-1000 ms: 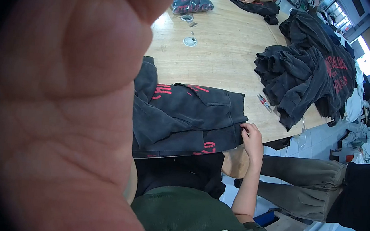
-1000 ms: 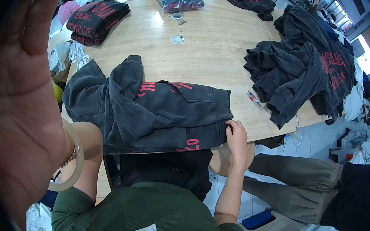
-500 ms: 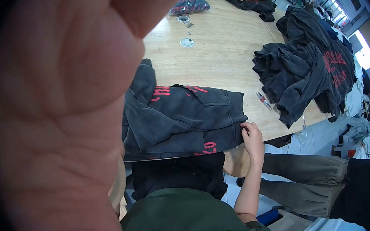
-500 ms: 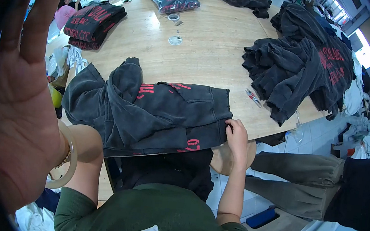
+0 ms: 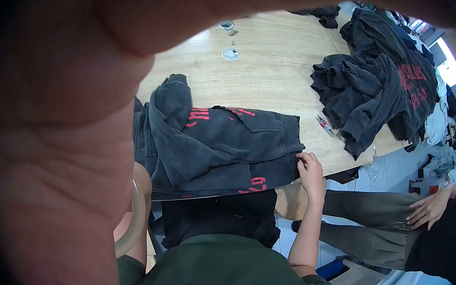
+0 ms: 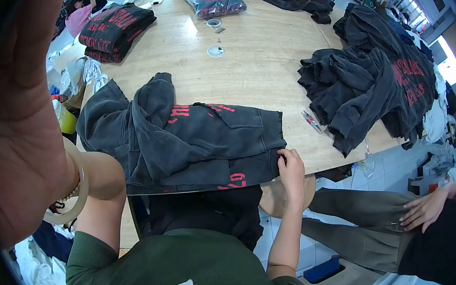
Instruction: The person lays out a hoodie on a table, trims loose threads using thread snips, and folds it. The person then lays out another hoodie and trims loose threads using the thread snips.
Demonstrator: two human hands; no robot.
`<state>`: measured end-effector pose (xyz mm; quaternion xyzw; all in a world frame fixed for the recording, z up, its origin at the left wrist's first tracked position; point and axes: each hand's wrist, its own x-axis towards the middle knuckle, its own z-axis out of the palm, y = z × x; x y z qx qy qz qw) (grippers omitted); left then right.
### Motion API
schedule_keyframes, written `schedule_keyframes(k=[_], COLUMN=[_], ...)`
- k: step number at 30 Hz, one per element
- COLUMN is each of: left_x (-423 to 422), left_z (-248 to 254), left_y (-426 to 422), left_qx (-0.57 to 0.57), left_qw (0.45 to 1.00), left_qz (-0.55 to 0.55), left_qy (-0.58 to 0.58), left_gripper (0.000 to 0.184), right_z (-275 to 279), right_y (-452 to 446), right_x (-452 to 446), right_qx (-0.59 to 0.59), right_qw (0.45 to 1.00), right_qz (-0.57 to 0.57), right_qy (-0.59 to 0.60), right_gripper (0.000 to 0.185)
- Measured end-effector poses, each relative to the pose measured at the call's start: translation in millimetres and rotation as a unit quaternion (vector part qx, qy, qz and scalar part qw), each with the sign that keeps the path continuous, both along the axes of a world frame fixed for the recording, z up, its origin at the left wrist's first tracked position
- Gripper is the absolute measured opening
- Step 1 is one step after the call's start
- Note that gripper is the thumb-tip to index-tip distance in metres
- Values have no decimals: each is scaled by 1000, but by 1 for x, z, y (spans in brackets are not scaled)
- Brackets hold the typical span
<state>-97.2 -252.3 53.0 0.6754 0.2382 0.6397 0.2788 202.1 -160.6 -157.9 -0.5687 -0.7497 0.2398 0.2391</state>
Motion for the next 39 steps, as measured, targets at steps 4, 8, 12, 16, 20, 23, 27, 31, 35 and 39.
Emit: schedule_keyframes(k=[4, 8, 12, 16, 20, 23, 27, 31, 35, 39], left_x=[-1, -3, -2, 2, 13, 23, 44, 69, 94, 110], left_z=[1, 2, 3, 9, 15, 21, 29, 43, 62, 80], left_y=[-1, -2, -2, 1, 12, 25, 48, 65, 78, 91], left_qx=[-3, -6, -10, -10, -4, 6, 17, 43, 70, 98], left_qw=[1000, 1000, 1000, 999, 997, 994, 990, 985, 981, 977], left_qz=[2, 4, 4, -2, -6, -15, -45, -77, -97, -102], left_qy=[10, 18, 29, 47, 82, 110, 136, 148, 156, 159], left_gripper=[49, 48, 48, 47, 47, 46, 46, 45, 44, 44], right_z=[0, -1, -2, -5, -1, 30, 142, 269, 335, 368], right_y=[-1, -1, 1, 2, 1, -9, -36, -93, -139, -169], right_x=[-1, -1, 0, 0, 2, 12, 34, 72, 100, 113], right_qx=[0, 2, 4, 31, 19, 89, 266, 566, 688, 716], right_qw=[1000, 1000, 1000, 1000, 999, 988, 919, 811, 725, 691], right_qz=[-2, -3, -1, 3, -18, -40, -3, 16, 31, 19], right_qy=[4, 6, 3, 2, 24, 122, 289, 144, 4, -96], right_gripper=[19, 19, 18, 16, 19, 20, 29, 34, 33, 33])
